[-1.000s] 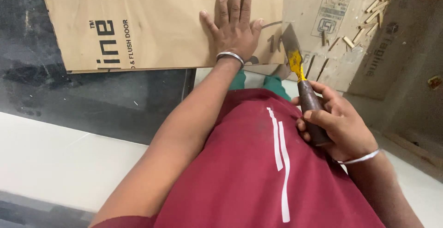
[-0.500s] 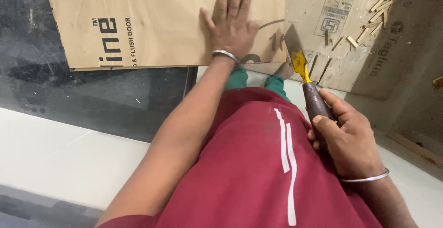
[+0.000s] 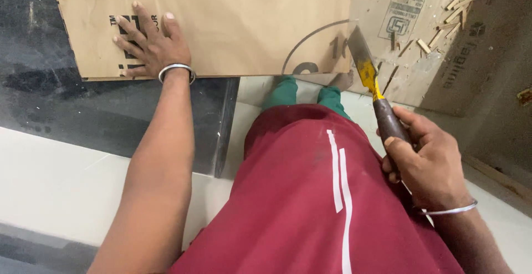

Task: Using a chisel to carve and refine the edges of plywood sheets in a workshop.

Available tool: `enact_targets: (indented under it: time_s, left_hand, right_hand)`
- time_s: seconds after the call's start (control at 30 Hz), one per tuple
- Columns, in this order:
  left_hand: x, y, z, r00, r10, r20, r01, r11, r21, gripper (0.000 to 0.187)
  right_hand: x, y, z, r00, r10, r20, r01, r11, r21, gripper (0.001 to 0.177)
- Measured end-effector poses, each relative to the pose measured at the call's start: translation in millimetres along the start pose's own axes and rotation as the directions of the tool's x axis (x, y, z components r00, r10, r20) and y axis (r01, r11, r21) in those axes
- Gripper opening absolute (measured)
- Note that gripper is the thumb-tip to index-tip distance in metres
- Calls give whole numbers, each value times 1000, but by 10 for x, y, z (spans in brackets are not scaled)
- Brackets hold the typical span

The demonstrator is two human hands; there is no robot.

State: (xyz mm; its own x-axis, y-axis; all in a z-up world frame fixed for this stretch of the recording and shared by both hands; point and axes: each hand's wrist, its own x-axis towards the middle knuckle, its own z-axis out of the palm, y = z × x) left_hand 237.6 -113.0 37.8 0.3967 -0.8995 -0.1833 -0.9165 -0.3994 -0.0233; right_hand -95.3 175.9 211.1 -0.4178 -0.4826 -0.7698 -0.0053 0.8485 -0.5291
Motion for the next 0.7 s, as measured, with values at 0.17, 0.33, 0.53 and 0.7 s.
enact_targets:
  time_s: [0.17, 0.33, 0.53, 0.7]
  left_hand:
    - [15, 23, -62, 999, 13, 30, -13, 1000, 22, 66]
    - [41, 15, -60, 999, 33, 36, -35, 999, 39, 67]
    - [100, -157, 110, 995, 95, -2, -95, 994, 50, 69]
    - [84, -1, 44, 997, 80, -20, -78, 995, 66, 72]
  right_hand:
    - [-28, -127, 106, 999, 36, -26, -38, 995, -89, 58]
    - [30, -76, 150, 998, 18, -60, -26, 991, -131, 59]
    - [432, 45, 329, 980, -179, -87, 141, 935, -326, 58]
    - [667, -367, 300, 994, -86, -71, 65, 963, -262, 62]
